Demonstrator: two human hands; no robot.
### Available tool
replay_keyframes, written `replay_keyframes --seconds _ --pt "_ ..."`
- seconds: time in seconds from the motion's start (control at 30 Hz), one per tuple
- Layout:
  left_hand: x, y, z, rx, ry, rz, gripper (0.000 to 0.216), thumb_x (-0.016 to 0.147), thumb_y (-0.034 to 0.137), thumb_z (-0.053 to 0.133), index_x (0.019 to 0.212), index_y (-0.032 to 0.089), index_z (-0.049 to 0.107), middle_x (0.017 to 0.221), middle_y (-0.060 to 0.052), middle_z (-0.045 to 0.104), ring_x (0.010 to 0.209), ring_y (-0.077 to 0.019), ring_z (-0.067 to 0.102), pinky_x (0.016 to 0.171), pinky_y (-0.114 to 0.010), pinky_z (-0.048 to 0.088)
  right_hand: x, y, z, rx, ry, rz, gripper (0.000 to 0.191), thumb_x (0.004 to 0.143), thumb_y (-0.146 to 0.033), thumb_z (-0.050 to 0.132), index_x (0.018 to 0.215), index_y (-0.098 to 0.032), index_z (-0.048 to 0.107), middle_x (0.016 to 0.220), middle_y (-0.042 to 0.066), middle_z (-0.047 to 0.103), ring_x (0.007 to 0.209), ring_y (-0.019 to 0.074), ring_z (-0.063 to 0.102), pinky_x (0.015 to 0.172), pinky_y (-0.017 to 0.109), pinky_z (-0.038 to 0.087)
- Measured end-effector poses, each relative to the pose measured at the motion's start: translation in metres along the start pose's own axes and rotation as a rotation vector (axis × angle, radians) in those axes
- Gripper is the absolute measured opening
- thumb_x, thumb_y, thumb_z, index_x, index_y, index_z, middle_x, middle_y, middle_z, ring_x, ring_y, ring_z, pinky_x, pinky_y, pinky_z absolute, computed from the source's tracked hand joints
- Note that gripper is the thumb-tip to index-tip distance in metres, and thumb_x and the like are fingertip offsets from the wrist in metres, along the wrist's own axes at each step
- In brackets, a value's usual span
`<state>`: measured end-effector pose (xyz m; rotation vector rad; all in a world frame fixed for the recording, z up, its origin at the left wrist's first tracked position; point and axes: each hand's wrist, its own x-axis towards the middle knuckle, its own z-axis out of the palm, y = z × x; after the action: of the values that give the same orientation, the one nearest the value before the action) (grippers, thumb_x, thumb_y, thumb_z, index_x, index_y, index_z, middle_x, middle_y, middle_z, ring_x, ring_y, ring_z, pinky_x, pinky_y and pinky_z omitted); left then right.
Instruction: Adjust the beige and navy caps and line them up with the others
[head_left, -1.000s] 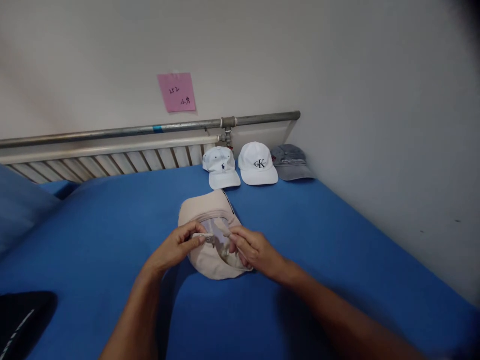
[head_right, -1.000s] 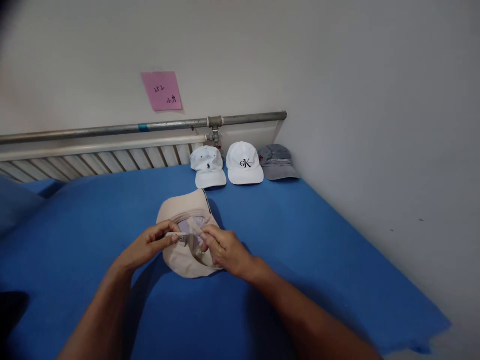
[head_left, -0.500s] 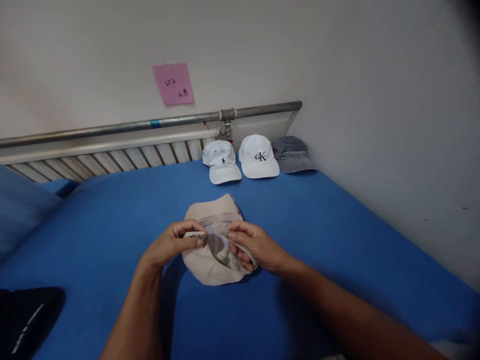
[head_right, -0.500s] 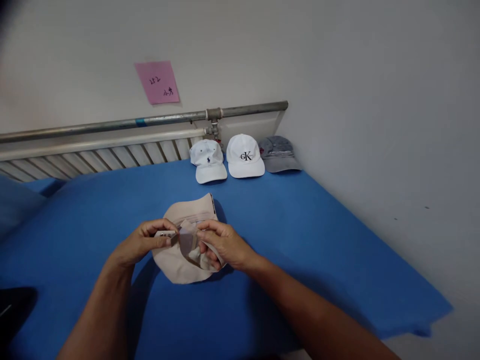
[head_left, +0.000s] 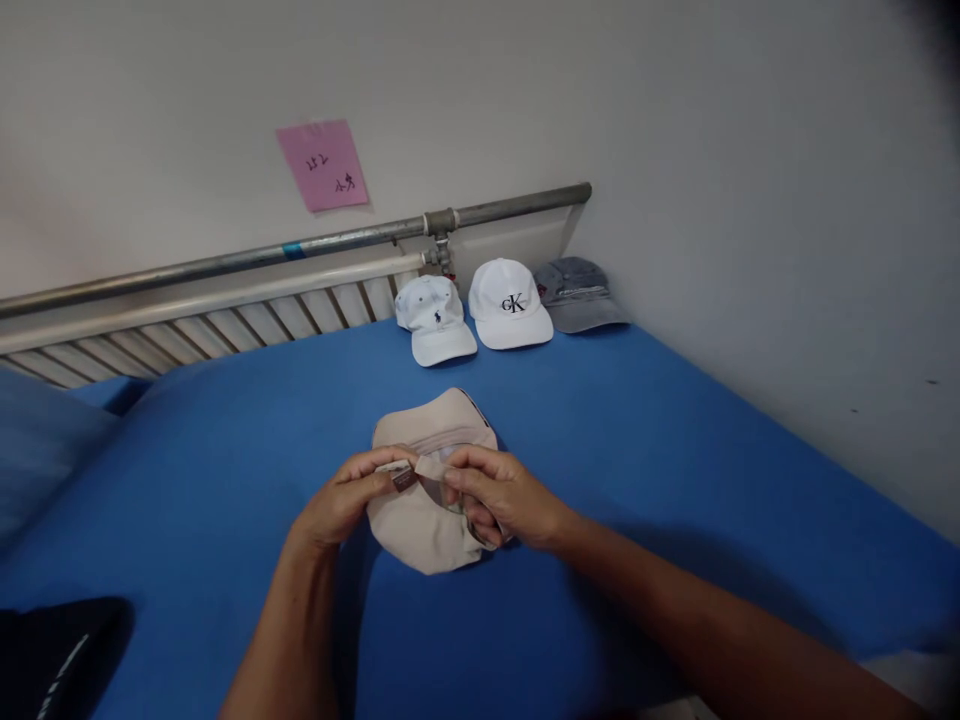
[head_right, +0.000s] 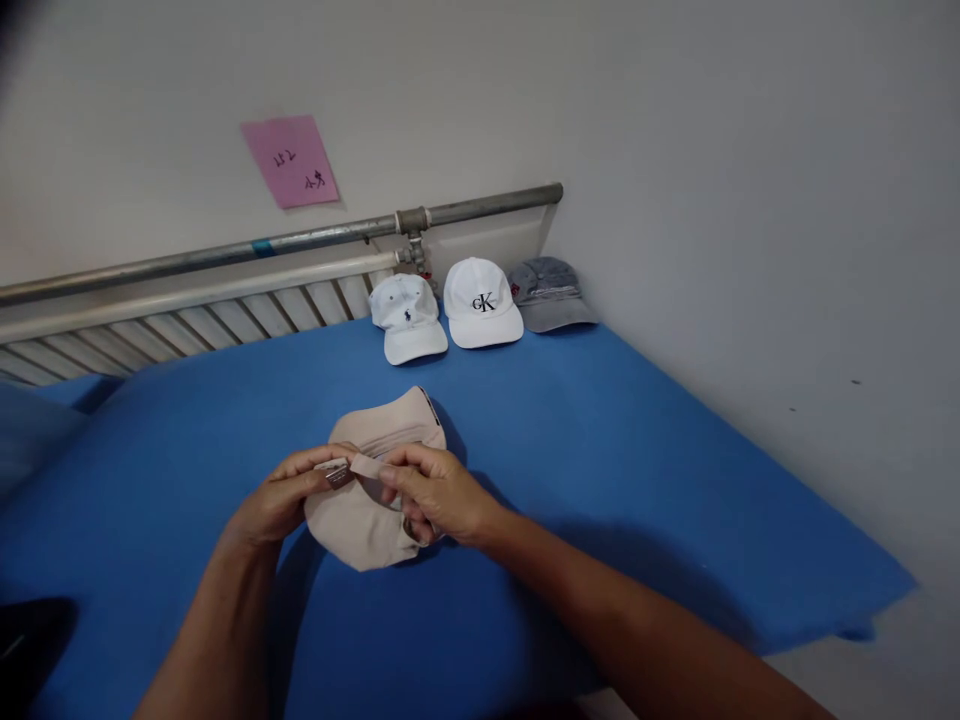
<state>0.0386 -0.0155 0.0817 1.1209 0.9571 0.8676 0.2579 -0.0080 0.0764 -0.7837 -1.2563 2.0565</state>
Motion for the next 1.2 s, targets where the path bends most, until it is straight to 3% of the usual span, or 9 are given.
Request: replay_keyframes --seconds 0.13,0.27,0.37,0.97,1.2 --pt "0.001 -0.0001 0.0022 -0.04 0.062 -0.007 0.025 0.07 0.033 0.078 0.09 0.018 0.074 0.082 -0.003 0.068 0.07 -0.0116 0.059 0.063 -0.019 0.044 0.0014 0.0022 0.0015 -0.012 0.033 -0.021 0.023 0.085 -0.04 0.059 0.079 -0.018 0.056 0.043 -0.011 0.043 0.028 0.0038 0.039 0.03 0.015 0.033" --pt "0.0029 -0.0023 0.0036 -0.142 0.083 0.062 0.028 0.066 0.029 0.081 0.091 0.018 0.071 0.076 -0.002 0.07 0.061 -0.0104 0.06 0.056 -0.018 0.043 0.0023 0.0017 0.0014 0.038 0.067 -0.082 0.02 0.082 -0.037 0.063 0.087 -0.018 0.059 0.061 -0.007 0.057 0.03 0.0009 0.039 0.03 0.015 0.033" --pt "0.0049 -0.0038 0.0034 -0.198 0.071 0.121 0.027 0.063 0.027 0.083 0.084 0.016 0.069 0.073 -0.003 0.071 0.06 -0.0112 0.063 0.054 -0.018 0.045 0.003 0.0017 0.0005 0.059 0.081 -0.07 0.021 0.081 -0.035 0.064 0.092 -0.017 0.06 0.064 -0.007 0.057 0.03 -0.0004 0.036 0.029 0.014 0.031" --pt "0.0071 -0.0048 0.0031 -0.118 0.117 0.054 0.027 0.06 0.032 0.085 0.074 0.015 0.07 0.062 0.0 0.069 0.049 -0.008 0.058 0.047 -0.016 0.042 0.0007 -0.0035 0.0021 0.018 -0.014 0.032 0.007 0.084 -0.025 0.058 0.082 -0.018 0.058 0.051 -0.01 0.047 0.029 0.0017 0.035 0.028 0.014 0.029" --pt "0.0071 -0.005 0.0038 -0.098 0.101 0.042 0.027 0.061 0.033 0.084 0.074 0.015 0.07 0.063 -0.001 0.069 0.049 -0.0086 0.058 0.047 -0.017 0.041 0.0011 -0.002 0.0018 0.02 -0.003 0.035 0.012 0.082 -0.029 0.061 0.081 -0.017 0.058 0.051 -0.01 0.047 0.029 0.0012 0.035 0.028 0.014 0.028"
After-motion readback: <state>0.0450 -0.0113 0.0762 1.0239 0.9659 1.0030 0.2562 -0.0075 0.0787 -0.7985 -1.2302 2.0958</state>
